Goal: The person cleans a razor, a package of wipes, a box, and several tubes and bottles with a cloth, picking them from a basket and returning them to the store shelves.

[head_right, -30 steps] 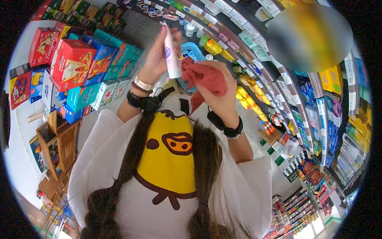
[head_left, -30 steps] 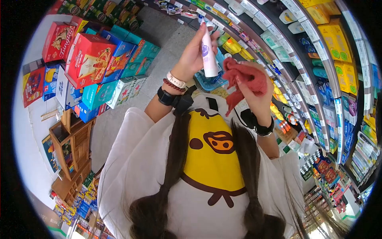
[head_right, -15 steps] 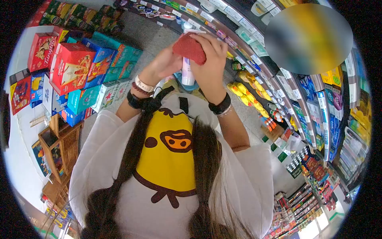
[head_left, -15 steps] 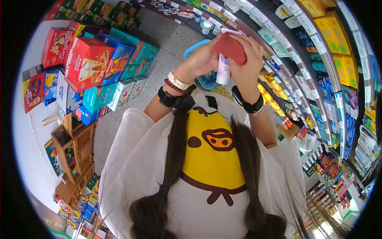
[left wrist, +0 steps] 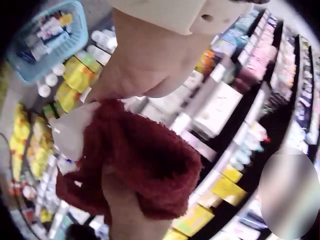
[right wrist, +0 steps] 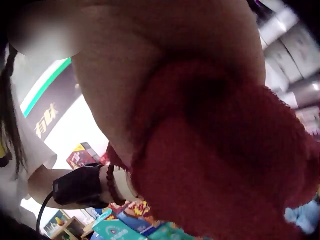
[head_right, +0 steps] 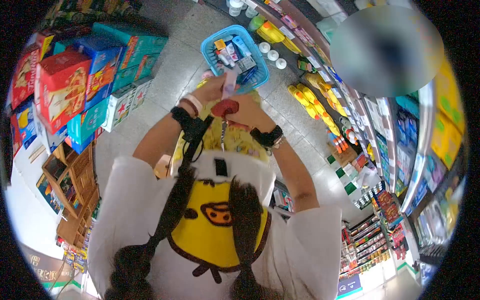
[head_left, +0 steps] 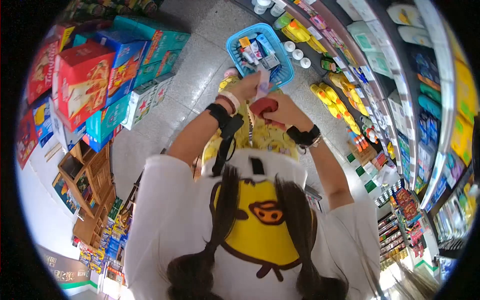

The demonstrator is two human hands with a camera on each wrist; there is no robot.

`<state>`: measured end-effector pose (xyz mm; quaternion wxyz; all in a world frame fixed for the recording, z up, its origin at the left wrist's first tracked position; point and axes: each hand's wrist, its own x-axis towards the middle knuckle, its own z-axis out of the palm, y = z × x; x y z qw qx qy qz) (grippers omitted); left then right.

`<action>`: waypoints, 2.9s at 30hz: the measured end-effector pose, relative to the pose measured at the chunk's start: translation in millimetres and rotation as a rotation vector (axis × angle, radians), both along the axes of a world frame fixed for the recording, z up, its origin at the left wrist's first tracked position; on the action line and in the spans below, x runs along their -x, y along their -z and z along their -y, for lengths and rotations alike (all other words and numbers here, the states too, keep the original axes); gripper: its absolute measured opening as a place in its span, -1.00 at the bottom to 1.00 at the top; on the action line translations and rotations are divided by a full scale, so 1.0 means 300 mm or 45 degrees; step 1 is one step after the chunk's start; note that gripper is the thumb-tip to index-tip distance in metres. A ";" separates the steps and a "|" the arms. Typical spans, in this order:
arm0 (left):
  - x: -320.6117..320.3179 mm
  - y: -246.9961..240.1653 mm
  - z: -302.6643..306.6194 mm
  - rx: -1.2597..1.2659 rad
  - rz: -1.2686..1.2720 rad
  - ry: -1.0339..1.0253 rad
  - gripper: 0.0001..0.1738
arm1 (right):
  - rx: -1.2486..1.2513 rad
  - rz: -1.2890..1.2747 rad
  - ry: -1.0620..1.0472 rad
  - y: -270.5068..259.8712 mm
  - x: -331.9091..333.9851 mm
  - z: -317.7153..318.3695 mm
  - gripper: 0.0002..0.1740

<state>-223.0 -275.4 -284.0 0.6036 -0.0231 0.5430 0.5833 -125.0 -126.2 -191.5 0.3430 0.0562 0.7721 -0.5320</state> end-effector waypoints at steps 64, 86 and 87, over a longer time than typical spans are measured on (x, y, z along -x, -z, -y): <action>0.010 0.964 0.052 0.518 -0.501 -0.884 -0.70 | 0.586 0.244 0.907 1.351 0.038 -0.295 -0.60; 0.177 -1.039 -0.074 -1.187 0.095 -0.637 -0.17 | -0.116 -1.488 0.687 -0.775 0.135 0.170 -0.43; 0.185 -1.033 -0.082 -1.378 0.365 -0.577 -0.20 | -0.108 -1.464 0.619 -0.790 0.122 0.165 -0.42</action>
